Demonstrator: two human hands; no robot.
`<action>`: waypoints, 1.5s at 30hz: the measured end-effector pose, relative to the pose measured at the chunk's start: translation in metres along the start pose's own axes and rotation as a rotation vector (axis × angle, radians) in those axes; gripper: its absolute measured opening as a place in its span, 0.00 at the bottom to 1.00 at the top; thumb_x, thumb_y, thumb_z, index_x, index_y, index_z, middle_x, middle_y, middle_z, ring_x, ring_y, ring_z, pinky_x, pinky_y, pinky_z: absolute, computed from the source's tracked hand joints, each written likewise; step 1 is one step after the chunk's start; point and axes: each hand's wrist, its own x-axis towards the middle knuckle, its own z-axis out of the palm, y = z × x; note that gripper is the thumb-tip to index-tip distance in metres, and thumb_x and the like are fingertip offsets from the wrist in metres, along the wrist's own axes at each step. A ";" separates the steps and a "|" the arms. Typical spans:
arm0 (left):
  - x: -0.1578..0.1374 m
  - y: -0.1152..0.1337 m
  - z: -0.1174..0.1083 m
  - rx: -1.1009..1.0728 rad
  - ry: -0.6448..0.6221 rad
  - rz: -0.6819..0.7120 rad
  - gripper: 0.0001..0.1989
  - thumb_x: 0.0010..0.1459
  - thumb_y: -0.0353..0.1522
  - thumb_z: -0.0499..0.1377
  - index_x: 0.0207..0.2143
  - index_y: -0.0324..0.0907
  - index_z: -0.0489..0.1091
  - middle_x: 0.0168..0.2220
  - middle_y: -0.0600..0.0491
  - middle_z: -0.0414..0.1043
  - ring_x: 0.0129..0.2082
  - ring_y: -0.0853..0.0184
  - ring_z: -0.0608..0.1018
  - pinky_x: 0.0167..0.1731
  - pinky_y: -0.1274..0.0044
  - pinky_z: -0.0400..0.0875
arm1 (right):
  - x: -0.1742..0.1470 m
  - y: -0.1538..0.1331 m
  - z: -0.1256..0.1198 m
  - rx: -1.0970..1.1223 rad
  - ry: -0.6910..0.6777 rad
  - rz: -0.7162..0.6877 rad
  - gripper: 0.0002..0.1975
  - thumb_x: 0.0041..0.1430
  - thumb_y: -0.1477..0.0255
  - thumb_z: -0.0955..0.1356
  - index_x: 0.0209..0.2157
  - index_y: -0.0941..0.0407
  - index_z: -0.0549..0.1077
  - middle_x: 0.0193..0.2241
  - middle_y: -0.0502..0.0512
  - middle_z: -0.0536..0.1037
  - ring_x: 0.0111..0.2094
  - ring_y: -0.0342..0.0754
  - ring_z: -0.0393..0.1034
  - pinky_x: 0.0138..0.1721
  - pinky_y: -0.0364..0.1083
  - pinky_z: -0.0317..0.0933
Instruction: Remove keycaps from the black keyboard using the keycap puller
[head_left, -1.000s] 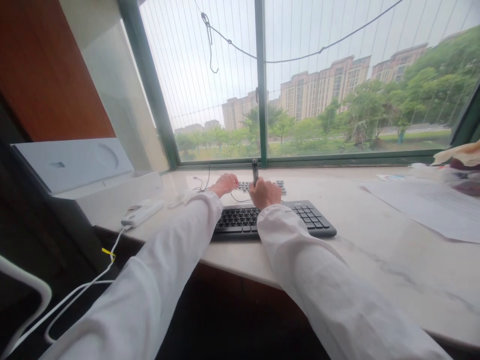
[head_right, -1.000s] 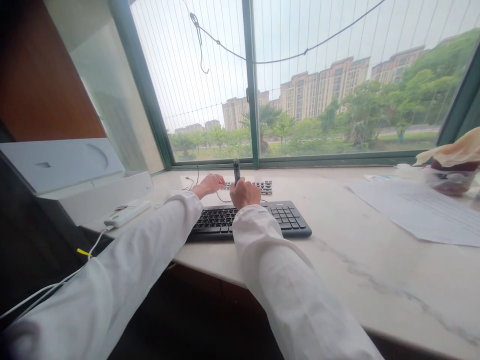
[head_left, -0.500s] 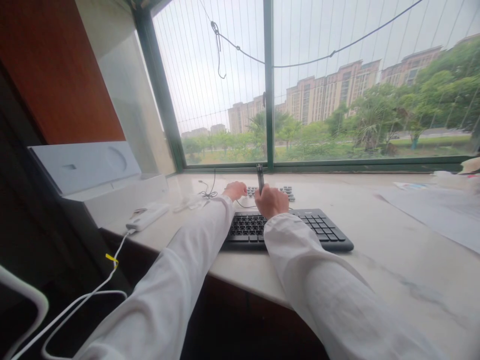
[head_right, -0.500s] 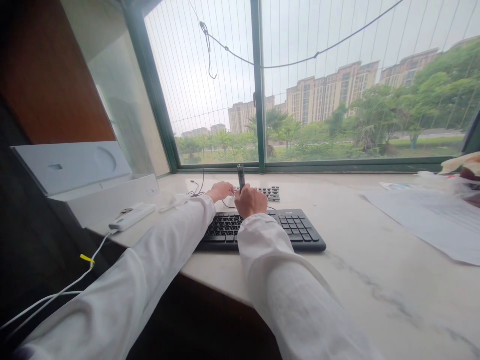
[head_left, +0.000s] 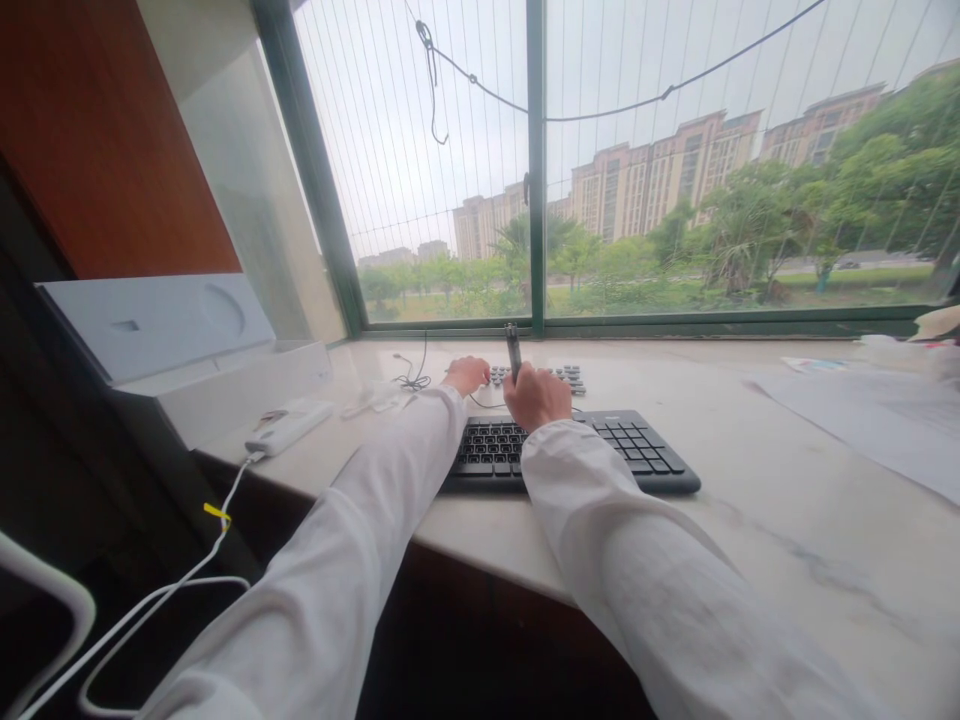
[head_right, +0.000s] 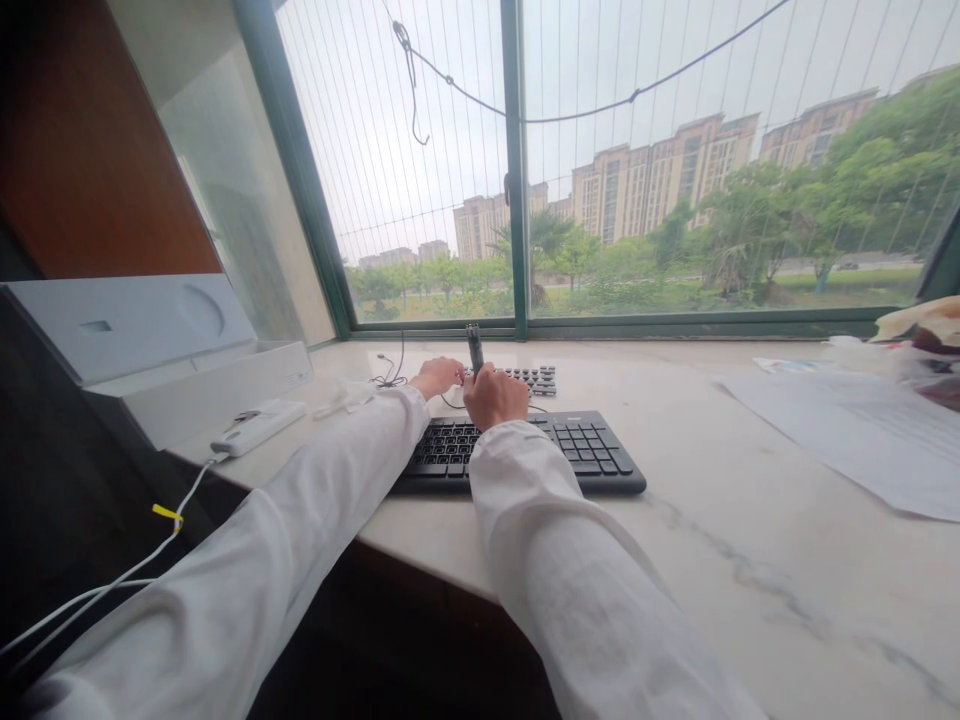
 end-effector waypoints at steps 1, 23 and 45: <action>0.000 0.000 0.000 0.001 0.004 -0.001 0.16 0.63 0.37 0.56 0.51 0.40 0.67 0.50 0.46 0.68 0.47 0.62 0.74 0.46 0.65 0.72 | 0.000 0.000 0.000 0.002 -0.004 -0.003 0.17 0.65 0.66 0.56 0.37 0.59 0.72 0.32 0.64 0.79 0.35 0.57 0.76 0.34 0.49 0.63; -0.040 -0.027 -0.033 0.062 0.150 0.119 0.15 0.64 0.32 0.51 0.48 0.55 0.72 0.51 0.56 0.73 0.50 0.65 0.74 0.51 0.74 0.63 | -0.003 -0.004 0.001 0.017 -0.041 -0.038 0.16 0.65 0.66 0.57 0.39 0.59 0.71 0.33 0.64 0.79 0.35 0.55 0.76 0.37 0.49 0.63; -0.017 0.001 -0.009 0.114 0.034 0.019 0.17 0.63 0.37 0.56 0.51 0.38 0.67 0.50 0.46 0.68 0.47 0.62 0.74 0.46 0.64 0.72 | 0.007 0.018 0.000 0.043 0.047 0.145 0.21 0.66 0.62 0.54 0.41 0.59 0.72 0.34 0.64 0.79 0.36 0.58 0.76 0.37 0.49 0.63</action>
